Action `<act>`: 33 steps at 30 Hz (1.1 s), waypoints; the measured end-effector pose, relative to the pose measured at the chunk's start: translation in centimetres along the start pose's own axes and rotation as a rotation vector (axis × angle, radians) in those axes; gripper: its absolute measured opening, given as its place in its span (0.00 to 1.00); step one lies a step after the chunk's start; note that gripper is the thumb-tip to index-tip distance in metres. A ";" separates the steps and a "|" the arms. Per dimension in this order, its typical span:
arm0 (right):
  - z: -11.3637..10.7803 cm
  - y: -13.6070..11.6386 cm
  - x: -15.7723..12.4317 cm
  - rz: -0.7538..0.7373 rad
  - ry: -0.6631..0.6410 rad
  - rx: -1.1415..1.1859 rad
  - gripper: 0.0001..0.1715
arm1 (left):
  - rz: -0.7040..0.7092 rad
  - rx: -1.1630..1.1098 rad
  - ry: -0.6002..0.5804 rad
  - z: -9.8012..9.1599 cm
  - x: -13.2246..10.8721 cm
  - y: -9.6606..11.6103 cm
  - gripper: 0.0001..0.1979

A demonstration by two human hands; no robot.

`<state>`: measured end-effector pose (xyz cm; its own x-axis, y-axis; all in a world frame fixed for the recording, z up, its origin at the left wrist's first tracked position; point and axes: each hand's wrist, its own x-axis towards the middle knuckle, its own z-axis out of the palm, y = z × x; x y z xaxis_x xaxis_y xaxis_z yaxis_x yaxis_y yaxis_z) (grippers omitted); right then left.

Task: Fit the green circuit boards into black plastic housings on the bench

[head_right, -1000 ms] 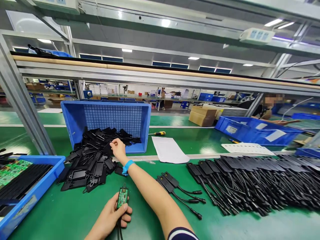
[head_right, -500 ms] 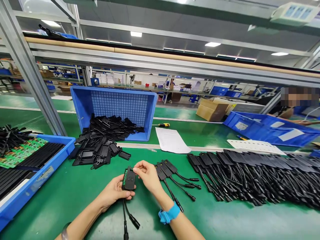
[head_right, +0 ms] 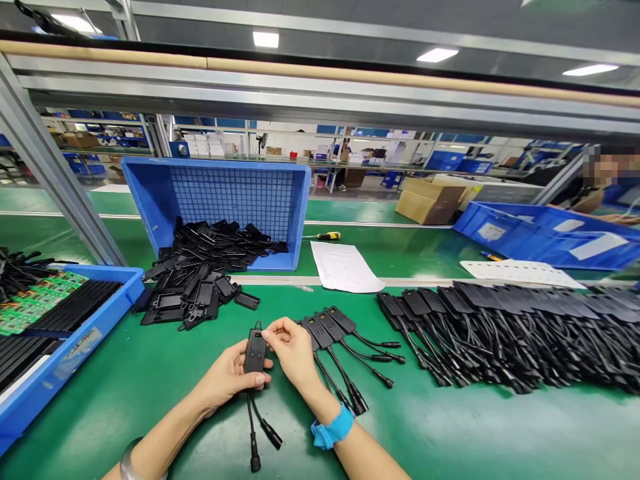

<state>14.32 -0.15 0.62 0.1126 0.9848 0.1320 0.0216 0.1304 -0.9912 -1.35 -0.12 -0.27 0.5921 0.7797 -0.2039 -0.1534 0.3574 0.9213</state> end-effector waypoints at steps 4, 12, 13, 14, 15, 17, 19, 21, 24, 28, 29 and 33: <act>0.0 0.5 -0.1 -0.037 0.015 -0.054 0.20 | 0.013 0.035 0.018 0.1 0.2 -0.3 0.33; -0.5 0.1 -0.1 0.228 -0.293 0.160 0.25 | 0.129 0.237 -0.007 0.3 0.0 -0.5 0.34; -0.6 0.1 -0.1 0.241 -0.314 0.183 0.25 | 0.134 0.264 -0.001 0.3 -0.1 -0.6 0.35; -0.6 0.1 -0.1 0.239 -0.319 0.189 0.24 | 0.136 0.290 0.002 0.3 -0.2 -0.6 0.36; -0.6 0.2 0.0 0.227 -0.311 0.179 0.24 | 0.136 0.311 0.007 0.3 -0.2 -0.7 0.36; -0.5 0.4 0.0 0.193 -0.274 0.125 0.24 | 0.125 0.326 0.024 0.3 -0.1 -1.0 0.37; -0.1 0.7 -0.1 0.162 -0.227 0.030 0.24 | 0.114 0.295 0.054 0.2 0.2 -1.4 0.38; 0.5 0.9 -0.5 0.079 -0.170 -0.143 0.23 | 0.135 0.227 0.059 0.1 0.5 -1.8 0.42; 1.0 0.9 -1.3 -0.116 -0.126 -0.535 0.32 | 0.181 0.211 0.006 -0.2 0.6 -2.2 0.49; 0.7 -0.1 -1.9 -0.155 -0.163 -1.010 0.32 | 0.264 0.537 0.071 -0.8 0.2 -1.7 0.49; 0.4 -0.5 -1.9 -0.133 -0.159 -1.127 0.32 | 0.291 0.620 0.116 -0.9 0.1 -1.5 0.48; -0.8 -1.4 -1.7 -0.018 -0.091 -1.494 0.33 | 0.320 0.766 0.223 -1.5 0.0 -1.0 0.42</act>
<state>14.94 -2.05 1.75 0.0424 0.9953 0.0873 0.9974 -0.0371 -0.0615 -2.37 0.26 -1.62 0.4299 0.8952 0.1177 0.3377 -0.2803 0.8985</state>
